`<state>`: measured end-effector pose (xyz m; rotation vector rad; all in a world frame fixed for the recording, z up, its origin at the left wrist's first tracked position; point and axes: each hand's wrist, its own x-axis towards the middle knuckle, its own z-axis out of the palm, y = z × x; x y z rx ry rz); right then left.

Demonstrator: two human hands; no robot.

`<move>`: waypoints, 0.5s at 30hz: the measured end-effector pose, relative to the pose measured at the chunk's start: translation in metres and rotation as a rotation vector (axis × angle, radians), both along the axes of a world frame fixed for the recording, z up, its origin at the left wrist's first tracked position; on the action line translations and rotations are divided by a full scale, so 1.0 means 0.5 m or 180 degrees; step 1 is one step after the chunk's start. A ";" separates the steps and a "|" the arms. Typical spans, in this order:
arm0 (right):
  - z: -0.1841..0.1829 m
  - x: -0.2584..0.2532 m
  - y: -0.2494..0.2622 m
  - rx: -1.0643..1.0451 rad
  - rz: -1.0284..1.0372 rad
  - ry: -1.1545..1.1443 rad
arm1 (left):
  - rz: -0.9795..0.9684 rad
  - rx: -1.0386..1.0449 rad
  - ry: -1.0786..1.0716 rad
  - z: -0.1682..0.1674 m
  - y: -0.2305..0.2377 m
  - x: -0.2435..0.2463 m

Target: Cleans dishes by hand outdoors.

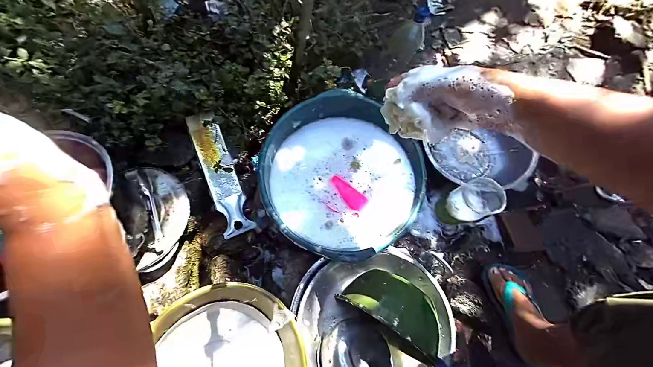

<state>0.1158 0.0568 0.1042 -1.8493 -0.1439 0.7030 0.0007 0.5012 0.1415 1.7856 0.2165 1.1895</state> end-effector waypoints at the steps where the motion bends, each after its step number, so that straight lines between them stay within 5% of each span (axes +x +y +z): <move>1: 0.001 -0.001 -0.043 -0.0181 0.0126 0.0093 | -0.0355 0.0333 0.0555 -0.012 -0.099 0.012; 4: -0.002 0.005 -0.169 -0.0860 0.0671 0.0379 | -0.1717 0.1266 0.2449 -0.121 -0.331 0.043; 7: -0.037 0.002 -0.290 -0.1897 0.1055 0.0407 | -0.2933 0.2293 0.3486 -0.299 -0.474 0.070; 11: -0.201 0.015 -0.430 -0.2777 0.1752 0.0155 | -0.2897 0.3398 0.4205 -0.459 -0.544 0.081; 15: -0.268 -0.024 -0.470 -0.2817 0.2260 0.0301 | -0.2225 0.3265 0.4425 -0.513 -0.583 0.084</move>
